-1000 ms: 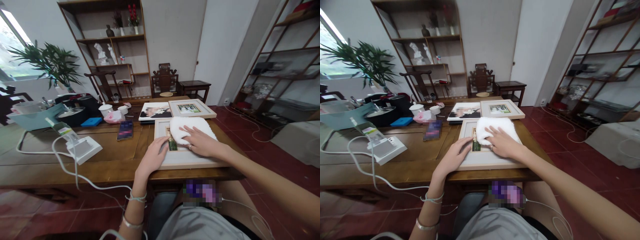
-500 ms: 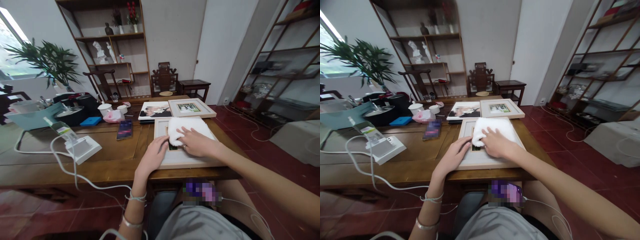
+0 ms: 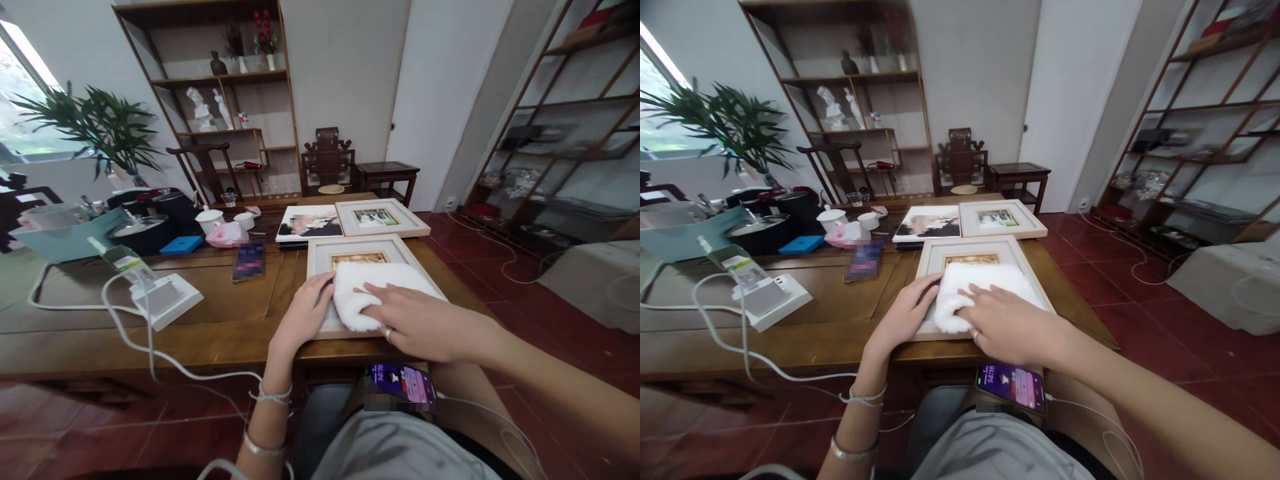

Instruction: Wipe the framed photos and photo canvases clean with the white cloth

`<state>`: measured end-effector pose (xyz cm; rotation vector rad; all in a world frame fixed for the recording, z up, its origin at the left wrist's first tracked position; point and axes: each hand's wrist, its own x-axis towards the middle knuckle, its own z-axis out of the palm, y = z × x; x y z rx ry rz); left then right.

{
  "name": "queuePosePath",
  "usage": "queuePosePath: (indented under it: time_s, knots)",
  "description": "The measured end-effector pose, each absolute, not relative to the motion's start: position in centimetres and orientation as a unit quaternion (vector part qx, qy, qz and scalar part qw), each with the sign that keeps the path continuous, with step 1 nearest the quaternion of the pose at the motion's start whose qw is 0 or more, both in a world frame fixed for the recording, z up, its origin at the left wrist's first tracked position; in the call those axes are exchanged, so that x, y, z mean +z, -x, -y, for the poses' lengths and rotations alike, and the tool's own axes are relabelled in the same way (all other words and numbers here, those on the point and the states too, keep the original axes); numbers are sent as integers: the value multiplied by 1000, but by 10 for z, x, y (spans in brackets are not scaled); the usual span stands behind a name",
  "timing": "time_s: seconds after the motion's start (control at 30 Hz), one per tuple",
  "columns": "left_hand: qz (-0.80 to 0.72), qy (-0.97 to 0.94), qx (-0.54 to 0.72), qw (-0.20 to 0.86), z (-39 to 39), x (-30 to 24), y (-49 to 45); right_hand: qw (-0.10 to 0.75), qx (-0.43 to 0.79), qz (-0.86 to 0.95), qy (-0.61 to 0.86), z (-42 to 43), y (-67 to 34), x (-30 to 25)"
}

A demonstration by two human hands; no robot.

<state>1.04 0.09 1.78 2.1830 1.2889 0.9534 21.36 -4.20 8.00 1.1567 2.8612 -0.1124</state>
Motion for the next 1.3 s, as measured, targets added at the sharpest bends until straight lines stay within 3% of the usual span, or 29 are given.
queuePosePath:
  time_s: [0.4,0.83,1.3]
  knots:
    - [-456,-782,365,220,0,15,-9,21,33,-891,-452,-35,-207,50]
    - [-462,-777,362,226,0,13,-8,16,-46,-936,-349,23,-218,70]
    - [-468,-787,338,215,1,15,-9,-23,-34,-908,-418,19,-269,57]
